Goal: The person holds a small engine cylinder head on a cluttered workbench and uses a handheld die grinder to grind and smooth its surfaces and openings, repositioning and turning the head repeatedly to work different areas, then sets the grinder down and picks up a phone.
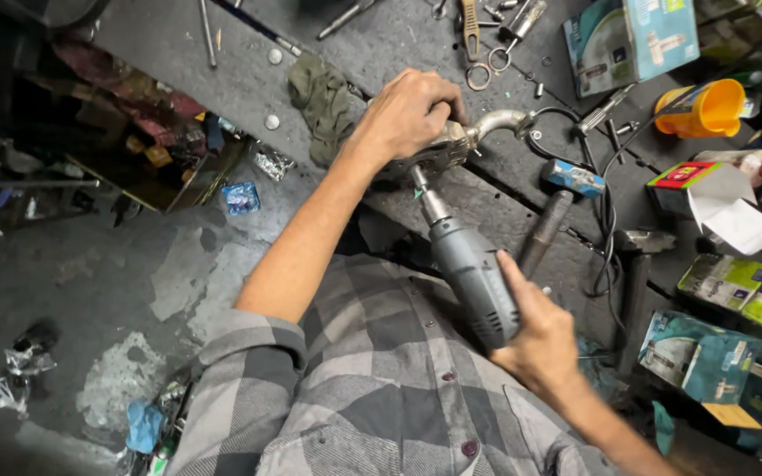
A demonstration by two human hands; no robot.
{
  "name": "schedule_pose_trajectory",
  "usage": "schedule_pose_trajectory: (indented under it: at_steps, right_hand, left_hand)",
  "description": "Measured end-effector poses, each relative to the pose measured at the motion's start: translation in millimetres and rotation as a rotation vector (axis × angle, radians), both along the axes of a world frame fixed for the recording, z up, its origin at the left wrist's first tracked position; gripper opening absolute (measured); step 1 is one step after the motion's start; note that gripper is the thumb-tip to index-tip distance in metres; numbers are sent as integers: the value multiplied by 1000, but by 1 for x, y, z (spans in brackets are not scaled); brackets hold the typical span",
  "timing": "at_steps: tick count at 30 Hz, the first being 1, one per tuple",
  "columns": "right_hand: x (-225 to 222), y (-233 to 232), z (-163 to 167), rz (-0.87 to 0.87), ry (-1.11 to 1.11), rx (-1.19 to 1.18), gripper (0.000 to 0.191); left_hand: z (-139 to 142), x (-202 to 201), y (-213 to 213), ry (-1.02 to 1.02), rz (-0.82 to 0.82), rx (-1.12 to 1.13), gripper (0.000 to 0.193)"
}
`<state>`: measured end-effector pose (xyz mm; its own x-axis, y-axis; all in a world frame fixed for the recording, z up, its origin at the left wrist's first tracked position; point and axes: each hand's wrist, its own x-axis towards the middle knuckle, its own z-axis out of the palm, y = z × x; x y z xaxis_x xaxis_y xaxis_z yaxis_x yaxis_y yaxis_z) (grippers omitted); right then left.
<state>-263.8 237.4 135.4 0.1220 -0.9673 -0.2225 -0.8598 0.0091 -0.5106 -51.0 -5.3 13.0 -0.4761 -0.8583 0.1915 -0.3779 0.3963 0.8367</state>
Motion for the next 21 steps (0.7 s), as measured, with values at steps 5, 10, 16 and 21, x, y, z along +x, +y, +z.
schedule_pose_trajectory:
  at_steps: [5,10,16,21]
  right_hand:
    - [6,28,-20,-86,-59,6,101]
    - [-49,38,-47,-175,-418,58,98]
    - [-123,109,-64,-357,-779,-95,95]
    - [-132,148,-88,-794,-981,47,66]
  left_hand:
    - [-2,-2,2,0,-32,39,22]
    - [5,3,10,-1,-67,-49,23]
    - [-2,-5,-14,-418,-15,19,44]
    - [-20,-55,-47,-573,-264,287,74]
